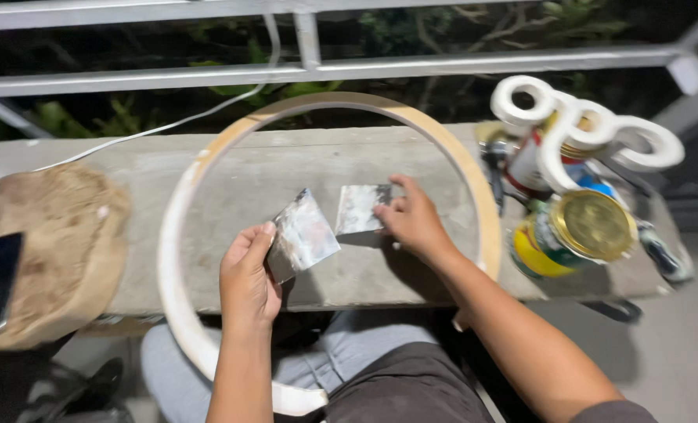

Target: The person sands a large wooden ring by hand using small pieces of sandpaper, applying white paste from a container to sections of the ring and then rubbing the surface with the paper.

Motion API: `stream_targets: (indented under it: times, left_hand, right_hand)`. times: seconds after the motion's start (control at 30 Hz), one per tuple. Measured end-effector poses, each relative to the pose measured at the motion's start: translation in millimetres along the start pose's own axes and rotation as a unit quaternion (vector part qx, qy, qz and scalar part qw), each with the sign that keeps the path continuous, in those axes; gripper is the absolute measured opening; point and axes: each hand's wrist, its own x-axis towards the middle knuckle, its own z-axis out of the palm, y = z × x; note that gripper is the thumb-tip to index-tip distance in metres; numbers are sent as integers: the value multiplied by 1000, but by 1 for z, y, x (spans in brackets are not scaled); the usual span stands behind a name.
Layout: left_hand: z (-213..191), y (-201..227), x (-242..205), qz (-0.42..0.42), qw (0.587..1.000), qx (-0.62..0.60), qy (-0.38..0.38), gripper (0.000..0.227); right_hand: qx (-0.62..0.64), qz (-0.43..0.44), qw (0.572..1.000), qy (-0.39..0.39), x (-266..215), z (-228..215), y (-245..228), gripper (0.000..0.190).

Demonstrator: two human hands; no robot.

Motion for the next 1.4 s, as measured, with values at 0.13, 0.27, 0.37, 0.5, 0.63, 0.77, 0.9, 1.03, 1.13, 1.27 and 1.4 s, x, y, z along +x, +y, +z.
stream_targets:
  times: [0.13, 0.27, 0.37, 0.5, 0.63, 0.77, 0.9, 1.03, 1.13, 1.27, 1.4]
  left_hand:
    - [12, -33, -19, -56, 998, -11, -30, 17]
    - [35, -44, -50, -71, 993, 57, -79, 32]
    - [39, -66, -62, -49, 988, 110, -100, 37]
    - [31, -102, -65, -17, 979, 150, -138, 33]
    - [44, -114, -91, -21, 976, 148, -158, 32]
    - [51, -118, -113, -35, 973, 154, -167, 30]
    - [44, -123, -113, -56, 975, 145, -156, 31]
    - [61, -102, -126, -113, 968, 173, -140, 22]
    - [67, -103, -125, -120, 967, 177, -141, 22]
    - [71, -100, -130, -137, 960, 198, -142, 24]
    - [65, -111, -124, -129, 966, 179, -138, 25]
  right_hand:
    - [-371, -48, 927, -3, -51, -37, -33, 60]
    - [-313, -146, 938, 38, -114, -83, -57, 30]
    - [-247, -230, 933, 126, -155, -131, -67, 17]
    - [-362, -320, 828, 284, -159, -221, -28, 26]
    - [-423, -304, 822, 231, -153, -236, -29, 59]
    - [-441, -101, 881, 135, -145, -226, -45, 72]
    - [-447, -81, 878, 152, -134, -226, -41, 70]
    - [-439, -85, 879, 164, -134, -223, -40, 73]
    - [-440, -81, 876, 178, -134, -223, -46, 68]
    - [-460, 21, 884, 88, -131, -226, -76, 77]
    - [-460, 61, 885, 36, -127, -231, -91, 82]
